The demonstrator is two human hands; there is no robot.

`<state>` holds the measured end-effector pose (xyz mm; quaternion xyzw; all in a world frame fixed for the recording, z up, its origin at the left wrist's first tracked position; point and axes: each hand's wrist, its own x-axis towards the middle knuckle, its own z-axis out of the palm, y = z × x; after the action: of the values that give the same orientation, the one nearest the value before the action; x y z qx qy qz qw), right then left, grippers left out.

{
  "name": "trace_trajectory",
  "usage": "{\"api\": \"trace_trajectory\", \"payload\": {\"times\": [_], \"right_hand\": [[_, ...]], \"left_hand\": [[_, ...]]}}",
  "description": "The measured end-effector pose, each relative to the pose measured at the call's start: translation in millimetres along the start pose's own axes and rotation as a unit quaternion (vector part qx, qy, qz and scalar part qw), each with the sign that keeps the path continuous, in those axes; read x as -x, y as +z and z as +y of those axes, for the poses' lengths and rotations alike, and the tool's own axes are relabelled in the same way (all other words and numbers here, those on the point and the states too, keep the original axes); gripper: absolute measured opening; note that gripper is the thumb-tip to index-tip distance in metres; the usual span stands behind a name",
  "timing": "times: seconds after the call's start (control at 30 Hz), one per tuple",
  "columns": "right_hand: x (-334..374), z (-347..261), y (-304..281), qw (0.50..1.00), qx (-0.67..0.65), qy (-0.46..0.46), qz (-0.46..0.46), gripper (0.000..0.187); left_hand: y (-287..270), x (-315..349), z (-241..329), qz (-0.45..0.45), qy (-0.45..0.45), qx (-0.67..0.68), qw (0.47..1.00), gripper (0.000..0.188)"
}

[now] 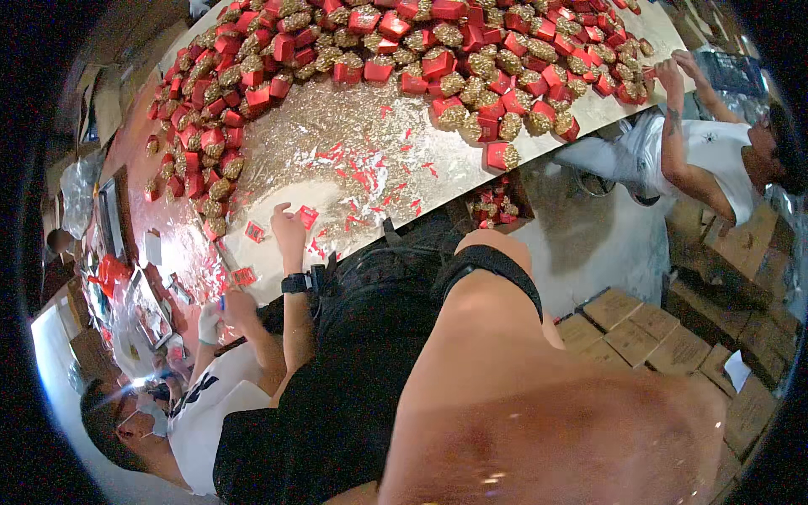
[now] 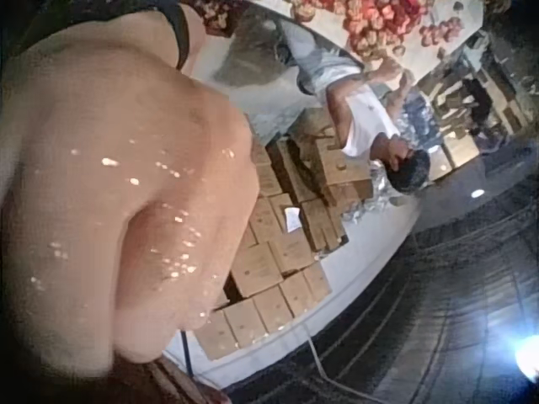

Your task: The recorder and other workers are seen assembling small red and gold gift boxes in a warehouse environment.

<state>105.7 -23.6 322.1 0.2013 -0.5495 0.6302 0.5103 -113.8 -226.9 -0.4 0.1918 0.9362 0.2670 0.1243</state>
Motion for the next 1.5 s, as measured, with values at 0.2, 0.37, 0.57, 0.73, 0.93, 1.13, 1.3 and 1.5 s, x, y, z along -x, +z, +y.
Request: {"api": "trace_trajectory", "payload": {"times": [0.2, 0.37, 0.57, 0.73, 0.93, 1.13, 1.3, 1.5], "right_hand": [[5.9, -4.1, -24.0, 0.983, 0.131, 0.13, 0.014, 0.007], [26.4, 39.9, -65.4, 0.94, 0.228, 0.248, -0.048, 0.025], [168.8, 135.8, -115.6, 0.806, 0.164, 0.557, -0.114, 0.064], [183.5, 141.7, -127.5, 0.659, -0.038, 0.718, -0.22, 0.031], [235.3, 155.4, -146.1, 0.584, -0.418, 0.688, 0.103, 0.021], [218.8, 153.2, -143.3, 0.678, -0.329, 0.59, 0.292, 0.021], [209.2, 146.0, -154.3, 0.727, -0.293, 0.527, 0.329, 0.031], [214.6, 172.4, -160.4, 0.727, -0.226, 0.531, 0.371, 0.022]], "left_hand": [[9.9, -20.5, 51.9, -0.05, 0.255, 0.03, 0.965, 0.03], [-9.8, -14.8, 132.7, -0.191, 0.18, 0.215, 0.941, 0.044], [-32.7, -5.0, 200.3, -0.347, 0.221, 0.302, 0.86, 0.058], [-15.9, -24.7, 206.5, -0.392, 0.294, 0.226, 0.842, 0.051], [89.0, -105.7, 170.0, -0.24, 0.337, 0.011, 0.91, 0.044], [148.9, -231.5, 161.3, -0.064, 0.028, 0.053, 0.996, 0.085], [154.3, -220.3, 174.0, -0.088, 0.058, 0.052, 0.993, 0.086], [107.8, -125.4, 143.2, -0.301, -0.123, 0.451, 0.831, 0.03]]}}
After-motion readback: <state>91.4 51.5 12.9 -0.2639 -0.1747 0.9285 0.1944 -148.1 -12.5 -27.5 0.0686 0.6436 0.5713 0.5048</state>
